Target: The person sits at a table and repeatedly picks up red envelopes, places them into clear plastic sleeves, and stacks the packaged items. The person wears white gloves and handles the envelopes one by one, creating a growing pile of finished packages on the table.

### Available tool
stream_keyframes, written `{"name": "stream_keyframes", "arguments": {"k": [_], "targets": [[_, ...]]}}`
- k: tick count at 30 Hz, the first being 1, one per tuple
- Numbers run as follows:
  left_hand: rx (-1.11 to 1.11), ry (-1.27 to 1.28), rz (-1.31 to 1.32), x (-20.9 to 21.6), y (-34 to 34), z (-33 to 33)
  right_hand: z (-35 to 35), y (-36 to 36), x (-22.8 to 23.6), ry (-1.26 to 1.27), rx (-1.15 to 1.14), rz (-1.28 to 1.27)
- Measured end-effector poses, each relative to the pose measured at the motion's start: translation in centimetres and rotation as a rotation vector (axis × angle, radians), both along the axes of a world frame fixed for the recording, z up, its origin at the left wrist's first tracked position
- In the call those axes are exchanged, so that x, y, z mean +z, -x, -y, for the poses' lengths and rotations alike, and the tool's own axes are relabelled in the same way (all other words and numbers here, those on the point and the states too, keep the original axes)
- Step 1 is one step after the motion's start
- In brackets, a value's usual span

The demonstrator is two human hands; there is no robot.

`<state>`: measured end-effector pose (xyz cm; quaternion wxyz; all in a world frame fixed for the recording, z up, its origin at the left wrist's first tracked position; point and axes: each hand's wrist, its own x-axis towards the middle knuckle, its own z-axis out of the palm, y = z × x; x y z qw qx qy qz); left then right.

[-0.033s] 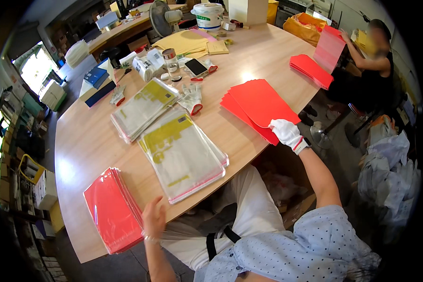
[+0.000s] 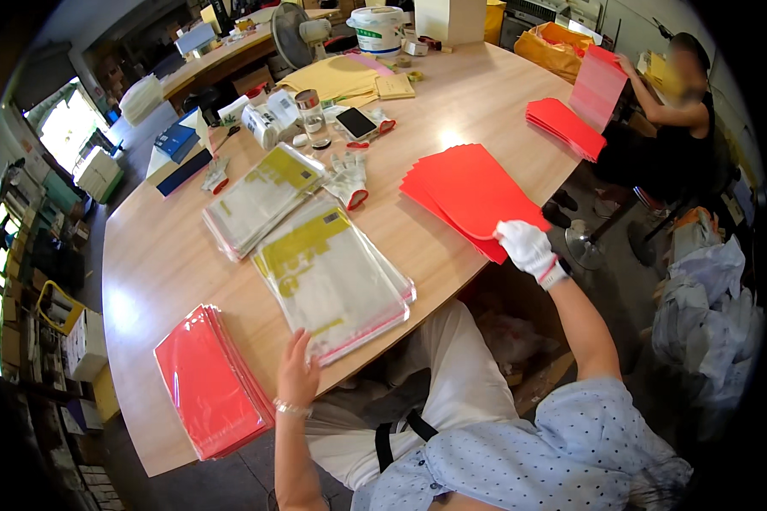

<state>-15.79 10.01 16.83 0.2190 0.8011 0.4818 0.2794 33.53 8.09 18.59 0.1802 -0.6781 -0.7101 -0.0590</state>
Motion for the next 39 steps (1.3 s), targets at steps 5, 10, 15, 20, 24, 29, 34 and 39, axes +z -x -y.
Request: {"name": "stream_keyframes", "arguments": {"k": [5, 10, 15, 20, 24, 29, 34, 39], "targets": [[-0.016, -0.089, -0.629, -4.0, -5.4, -3.7, 8.0, 5.1, 1.7, -0.014, 0.228, 0.003], [-0.037, -0.210, -0.739, -4.5, -7.5, -6.9, 13.6, -2.8, -14.9, -0.500, -0.399, -1.448], [-0.035, -0.022, -0.470, -5.1, -5.0, -9.3, 9.2, -0.1, -6.9, -0.037, -0.467, -2.078], [0.030, 0.079, -0.331, -3.3, -4.4, -8.4, 11.7, 3.3, -2.3, -0.166, -0.140, -1.757], [0.000, 0.040, -0.270, -5.1, -3.9, -9.1, 17.4, 9.3, 0.6, 0.243, -0.089, -1.854], [-0.023, -0.184, -0.334, -4.9, -2.6, -7.3, 19.3, 13.8, -3.4, 0.420, -0.061, -2.149], [0.394, -0.265, -0.097, -3.5, -2.5, -4.4, 19.9, 15.7, -4.3, 0.412, -0.269, -2.401], [0.168, 0.677, 0.422, -1.5, -1.4, -5.4, 19.9, 16.4, -3.3, 0.467, -0.248, -2.512]]}}
